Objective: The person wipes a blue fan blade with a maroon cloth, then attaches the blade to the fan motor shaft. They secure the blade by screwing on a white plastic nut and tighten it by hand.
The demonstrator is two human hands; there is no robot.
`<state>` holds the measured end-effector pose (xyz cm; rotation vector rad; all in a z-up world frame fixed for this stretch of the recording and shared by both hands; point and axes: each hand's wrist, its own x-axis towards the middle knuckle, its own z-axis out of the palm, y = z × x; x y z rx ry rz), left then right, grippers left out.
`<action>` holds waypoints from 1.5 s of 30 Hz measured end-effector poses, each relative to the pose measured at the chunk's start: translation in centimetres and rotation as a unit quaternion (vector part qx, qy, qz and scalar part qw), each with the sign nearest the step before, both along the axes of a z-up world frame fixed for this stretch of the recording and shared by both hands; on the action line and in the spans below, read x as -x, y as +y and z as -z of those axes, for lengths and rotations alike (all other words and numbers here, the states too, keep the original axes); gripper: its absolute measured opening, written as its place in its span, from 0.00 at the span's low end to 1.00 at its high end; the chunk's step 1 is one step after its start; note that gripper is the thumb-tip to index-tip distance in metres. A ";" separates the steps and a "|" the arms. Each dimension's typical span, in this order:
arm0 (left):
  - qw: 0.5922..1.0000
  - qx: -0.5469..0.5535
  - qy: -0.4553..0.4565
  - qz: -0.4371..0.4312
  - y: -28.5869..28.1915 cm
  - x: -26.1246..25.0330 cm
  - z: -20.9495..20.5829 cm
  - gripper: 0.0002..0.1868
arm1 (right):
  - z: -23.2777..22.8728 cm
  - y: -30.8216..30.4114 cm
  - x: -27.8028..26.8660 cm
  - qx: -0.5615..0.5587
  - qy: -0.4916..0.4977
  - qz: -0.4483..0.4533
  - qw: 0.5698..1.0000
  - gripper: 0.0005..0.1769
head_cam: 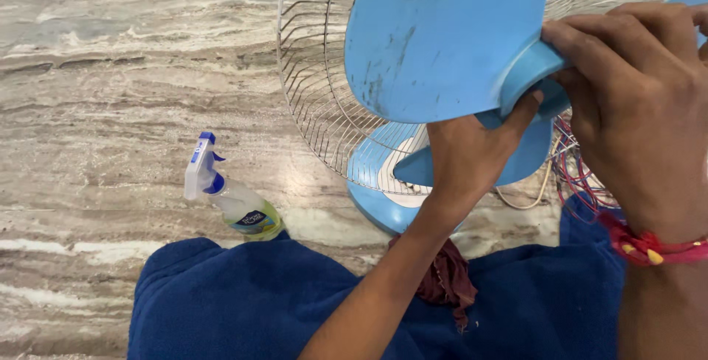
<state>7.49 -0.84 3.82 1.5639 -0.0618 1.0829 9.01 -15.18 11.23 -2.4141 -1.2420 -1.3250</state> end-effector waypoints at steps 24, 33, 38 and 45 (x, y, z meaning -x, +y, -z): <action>0.996 -0.078 0.004 -0.037 2.4 -1.0 -1.7 0.22 | 0.8 -0.1 -3.0 -0.020 -0.019 -0.035 0.999 0.19; 0.993 -0.105 0.048 -0.033 3.9 -2.2 -1.4 0.23 | 1.4 0.3 -4.7 -0.029 -0.023 -0.049 0.998 0.20; 0.991 -0.108 0.020 -0.073 3.7 -2.4 -1.3 0.22 | 1.6 0.7 -5.0 -0.033 -0.027 -0.060 0.997 0.20; 0.986 -0.094 0.066 -0.123 3.8 -2.6 -1.5 0.23 | 1.6 1.1 -5.6 -0.049 -0.022 -0.075 0.996 0.21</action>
